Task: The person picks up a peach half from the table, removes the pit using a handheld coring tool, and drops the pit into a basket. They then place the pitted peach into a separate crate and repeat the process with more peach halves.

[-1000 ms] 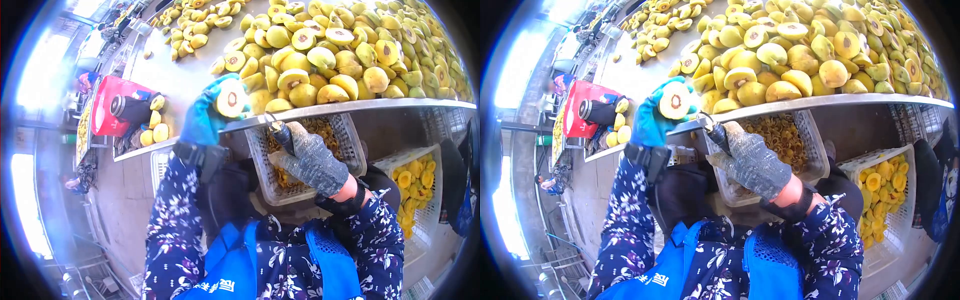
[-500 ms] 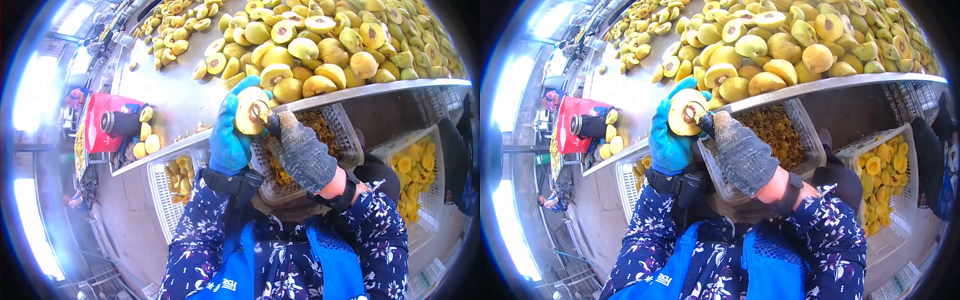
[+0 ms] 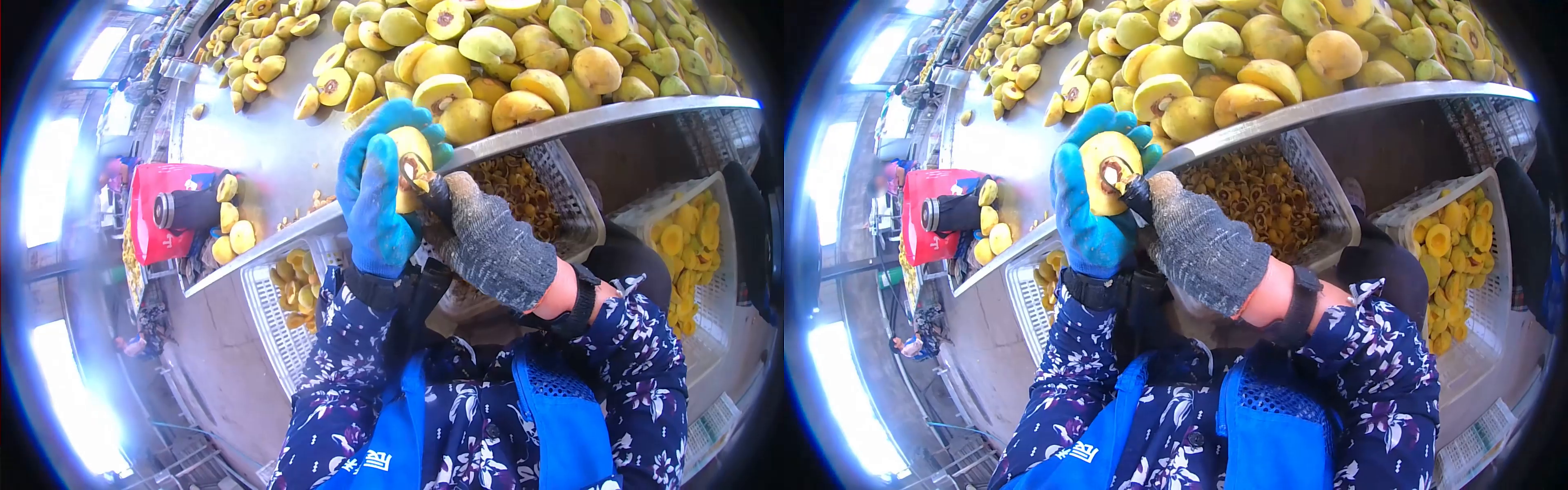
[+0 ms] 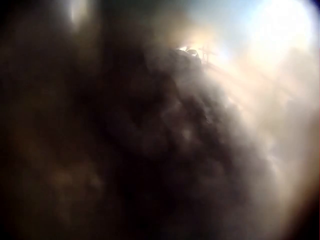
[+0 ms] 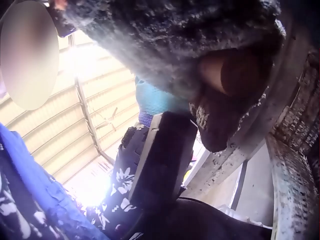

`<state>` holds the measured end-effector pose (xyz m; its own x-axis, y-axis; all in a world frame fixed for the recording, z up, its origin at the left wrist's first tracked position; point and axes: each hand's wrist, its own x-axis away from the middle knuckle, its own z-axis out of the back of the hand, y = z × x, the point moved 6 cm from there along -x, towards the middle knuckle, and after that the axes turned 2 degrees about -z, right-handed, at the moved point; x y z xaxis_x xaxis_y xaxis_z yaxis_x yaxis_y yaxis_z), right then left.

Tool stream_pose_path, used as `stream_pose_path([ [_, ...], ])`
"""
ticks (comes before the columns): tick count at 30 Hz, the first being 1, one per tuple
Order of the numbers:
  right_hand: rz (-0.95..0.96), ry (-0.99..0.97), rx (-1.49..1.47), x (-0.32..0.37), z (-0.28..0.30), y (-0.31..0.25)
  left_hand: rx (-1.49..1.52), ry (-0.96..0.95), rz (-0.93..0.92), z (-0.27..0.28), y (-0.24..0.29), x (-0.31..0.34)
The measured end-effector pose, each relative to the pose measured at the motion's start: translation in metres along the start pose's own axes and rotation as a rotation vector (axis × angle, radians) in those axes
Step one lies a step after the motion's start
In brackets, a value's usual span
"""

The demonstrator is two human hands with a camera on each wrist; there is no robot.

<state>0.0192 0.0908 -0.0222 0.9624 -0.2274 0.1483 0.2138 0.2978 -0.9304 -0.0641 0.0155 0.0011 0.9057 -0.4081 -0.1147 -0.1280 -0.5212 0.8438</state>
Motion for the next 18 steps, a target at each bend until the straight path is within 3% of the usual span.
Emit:
stream_pose_path([
  [4, -0.036, -0.038, -0.004, 0.006, -0.004, 0.0, -0.104, -0.044, 0.088, 0.004, 0.001, -0.001],
  [6, -0.036, -0.081, -0.034, 0.01, -0.004, 0.002, -0.043, -0.112, 0.237, 0.006, -0.005, -0.001],
  [8, -0.029, -0.13, -0.06, 0.011, -0.003, 0.001, -0.071, -0.067, 0.253, 0.006, -0.001, -0.001],
  [10, -0.065, -0.206, -0.047, 0.015, -0.004, 0.002, -0.137, -0.208, 0.326, 0.004, -0.001, -0.002],
  [11, -0.068, -0.216, -0.043, 0.016, -0.007, 0.006, -0.129, -0.216, 0.336, 0.005, -0.002, -0.002],
  [13, 0.161, -0.198, -0.168, 0.02, -0.008, 0.0, -0.187, -0.252, 0.346, 0.008, -0.001, -0.003],
  [16, -0.001, -0.259, -0.155, 0.022, -0.008, 0.002, -0.249, -0.266, 0.341, 0.007, -0.002, 0.001],
  [18, 0.089, -0.233, -0.099, 0.02, -0.004, -0.005, -0.249, -0.239, 0.322, 0.006, -0.003, 0.002],
])
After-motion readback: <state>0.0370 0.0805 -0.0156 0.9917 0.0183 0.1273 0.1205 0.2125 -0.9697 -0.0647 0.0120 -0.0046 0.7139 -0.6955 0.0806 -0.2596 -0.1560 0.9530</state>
